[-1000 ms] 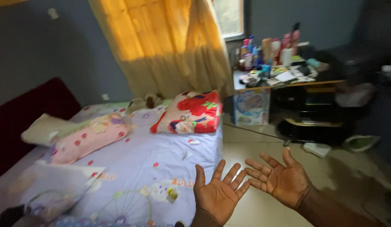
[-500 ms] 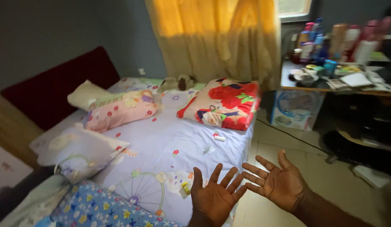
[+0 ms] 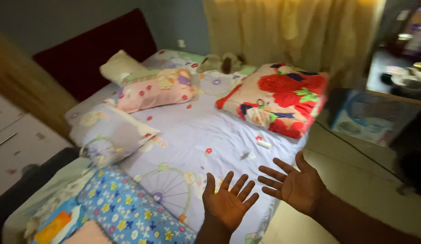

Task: Inspecting and organizing various skincare and cosmetic containers on a nightstand and shelf.

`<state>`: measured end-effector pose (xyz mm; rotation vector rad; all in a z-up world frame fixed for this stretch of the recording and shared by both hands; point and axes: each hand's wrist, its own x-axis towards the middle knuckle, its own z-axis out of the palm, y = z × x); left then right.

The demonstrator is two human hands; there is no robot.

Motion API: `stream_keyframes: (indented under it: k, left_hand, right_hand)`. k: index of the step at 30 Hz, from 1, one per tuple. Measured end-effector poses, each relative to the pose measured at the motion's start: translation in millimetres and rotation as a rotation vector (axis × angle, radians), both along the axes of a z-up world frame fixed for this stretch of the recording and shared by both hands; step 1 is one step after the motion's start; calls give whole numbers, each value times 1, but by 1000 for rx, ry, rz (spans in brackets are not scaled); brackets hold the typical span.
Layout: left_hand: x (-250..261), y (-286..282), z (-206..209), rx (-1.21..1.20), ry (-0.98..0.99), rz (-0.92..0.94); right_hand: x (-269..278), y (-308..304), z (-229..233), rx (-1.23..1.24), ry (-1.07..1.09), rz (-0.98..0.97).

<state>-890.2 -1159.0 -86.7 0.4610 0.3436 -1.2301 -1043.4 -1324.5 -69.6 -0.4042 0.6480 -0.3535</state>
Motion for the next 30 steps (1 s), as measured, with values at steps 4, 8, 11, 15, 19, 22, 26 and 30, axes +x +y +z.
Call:
stream_keyframes:
  k: [4, 8, 11, 15, 19, 22, 26, 30]
  left_hand:
    - [22, -3, -15, 94, 31, 139]
    - [38, -4, -35, 244, 16, 326]
    - [42, -8, -47, 294, 17, 413]
    - [46, -23, -58, 346, 46, 516]
    - [49, -45, -67, 364, 53, 568]
    - [60, -59, -82, 384, 64, 600]
    - [78, -63, -108, 533, 4, 558]
    - [105, -61, -166, 619, -73, 518]
  right_hand:
    - [29, -19, -13, 25, 11, 90]
    - [62, -38, -32, 49, 32, 233]
    - [89, -58, -49, 79, 28, 344]
    - [124, -82, -69, 96, -9, 483]
    - [151, -98, -76, 88, 38, 562]
    - [168, -103, -88, 81, 26, 606]
    - [190, -99, -117, 70, 105, 652]
    - [216, -91, -171, 72, 151, 706]
